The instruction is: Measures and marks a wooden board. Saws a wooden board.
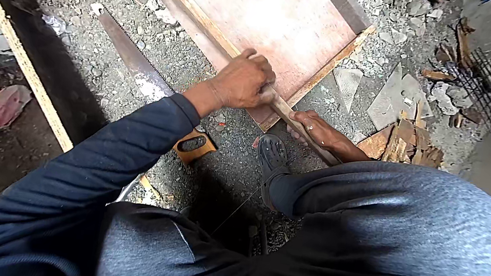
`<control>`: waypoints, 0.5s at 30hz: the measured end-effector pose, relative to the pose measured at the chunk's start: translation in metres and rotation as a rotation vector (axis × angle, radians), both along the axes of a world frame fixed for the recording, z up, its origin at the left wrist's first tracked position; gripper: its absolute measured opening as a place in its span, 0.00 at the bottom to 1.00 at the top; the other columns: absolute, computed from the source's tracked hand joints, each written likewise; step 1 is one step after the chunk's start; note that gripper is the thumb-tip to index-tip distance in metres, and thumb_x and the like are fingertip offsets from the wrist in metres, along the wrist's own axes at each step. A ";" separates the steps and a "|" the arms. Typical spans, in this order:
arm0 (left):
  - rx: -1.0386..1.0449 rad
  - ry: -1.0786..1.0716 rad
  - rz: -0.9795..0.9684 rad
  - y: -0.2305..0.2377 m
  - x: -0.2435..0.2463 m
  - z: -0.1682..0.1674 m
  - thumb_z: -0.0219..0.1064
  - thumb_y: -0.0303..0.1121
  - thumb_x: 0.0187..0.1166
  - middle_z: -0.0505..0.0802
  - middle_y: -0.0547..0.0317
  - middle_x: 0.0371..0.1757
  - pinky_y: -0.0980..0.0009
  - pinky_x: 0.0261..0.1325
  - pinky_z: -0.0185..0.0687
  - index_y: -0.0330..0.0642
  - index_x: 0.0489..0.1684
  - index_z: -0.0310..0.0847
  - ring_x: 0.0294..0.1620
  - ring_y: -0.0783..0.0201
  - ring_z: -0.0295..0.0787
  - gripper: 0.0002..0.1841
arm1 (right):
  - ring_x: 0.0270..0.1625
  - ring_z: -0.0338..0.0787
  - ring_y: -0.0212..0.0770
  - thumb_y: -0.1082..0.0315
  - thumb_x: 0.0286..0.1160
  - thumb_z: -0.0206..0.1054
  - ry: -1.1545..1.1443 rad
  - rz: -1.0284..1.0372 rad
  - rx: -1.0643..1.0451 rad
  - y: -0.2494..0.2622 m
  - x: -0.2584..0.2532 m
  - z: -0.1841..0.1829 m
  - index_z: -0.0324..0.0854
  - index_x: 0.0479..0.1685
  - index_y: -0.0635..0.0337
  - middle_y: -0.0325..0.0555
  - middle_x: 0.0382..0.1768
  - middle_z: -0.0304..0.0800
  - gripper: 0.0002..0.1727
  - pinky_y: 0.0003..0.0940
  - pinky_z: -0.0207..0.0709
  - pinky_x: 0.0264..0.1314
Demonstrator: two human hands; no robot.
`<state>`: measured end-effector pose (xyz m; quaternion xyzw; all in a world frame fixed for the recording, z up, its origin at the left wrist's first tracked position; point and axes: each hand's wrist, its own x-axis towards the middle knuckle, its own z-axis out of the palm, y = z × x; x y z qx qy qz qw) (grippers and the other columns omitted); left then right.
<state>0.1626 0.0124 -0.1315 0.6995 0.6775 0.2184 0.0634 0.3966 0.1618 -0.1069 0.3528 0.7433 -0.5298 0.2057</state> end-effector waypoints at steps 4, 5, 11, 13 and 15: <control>-0.091 0.155 0.017 -0.009 0.028 0.045 0.57 0.66 0.81 0.88 0.50 0.68 0.41 0.78 0.66 0.44 0.67 0.84 0.73 0.48 0.81 0.35 | 0.16 0.75 0.37 0.44 0.85 0.54 0.295 0.292 0.624 0.010 0.000 0.035 0.82 0.30 0.52 0.39 0.16 0.75 0.24 0.38 0.68 0.19; -0.026 0.163 0.051 -0.011 0.026 0.057 0.58 0.66 0.79 0.88 0.48 0.65 0.41 0.70 0.71 0.42 0.64 0.86 0.68 0.45 0.83 0.35 | 0.20 0.81 0.40 0.42 0.81 0.57 0.319 0.342 0.800 0.012 -0.010 0.042 0.84 0.34 0.53 0.40 0.18 0.80 0.24 0.44 0.75 0.22; 0.170 0.322 0.323 -0.031 0.011 0.114 0.55 0.64 0.80 0.89 0.50 0.45 0.50 0.49 0.72 0.42 0.52 0.84 0.47 0.48 0.86 0.31 | 0.31 0.90 0.53 0.33 0.67 0.58 0.561 0.515 1.401 0.000 -0.062 0.102 0.83 0.35 0.60 0.50 0.28 0.85 0.34 0.52 0.78 0.26; 0.218 0.380 0.409 -0.047 0.004 0.127 0.54 0.66 0.79 0.89 0.52 0.42 0.51 0.47 0.72 0.43 0.50 0.84 0.44 0.50 0.85 0.32 | 0.30 0.89 0.54 0.33 0.67 0.58 0.693 0.567 1.475 -0.007 -0.080 0.118 0.82 0.32 0.63 0.52 0.26 0.84 0.35 0.51 0.77 0.24; 0.285 0.465 0.500 -0.067 -0.002 0.135 0.53 0.70 0.76 0.88 0.51 0.40 0.51 0.44 0.72 0.42 0.49 0.85 0.41 0.49 0.85 0.36 | 0.30 0.89 0.56 0.33 0.68 0.57 0.786 0.638 1.488 -0.020 -0.098 0.135 0.81 0.32 0.64 0.53 0.26 0.82 0.36 0.51 0.76 0.24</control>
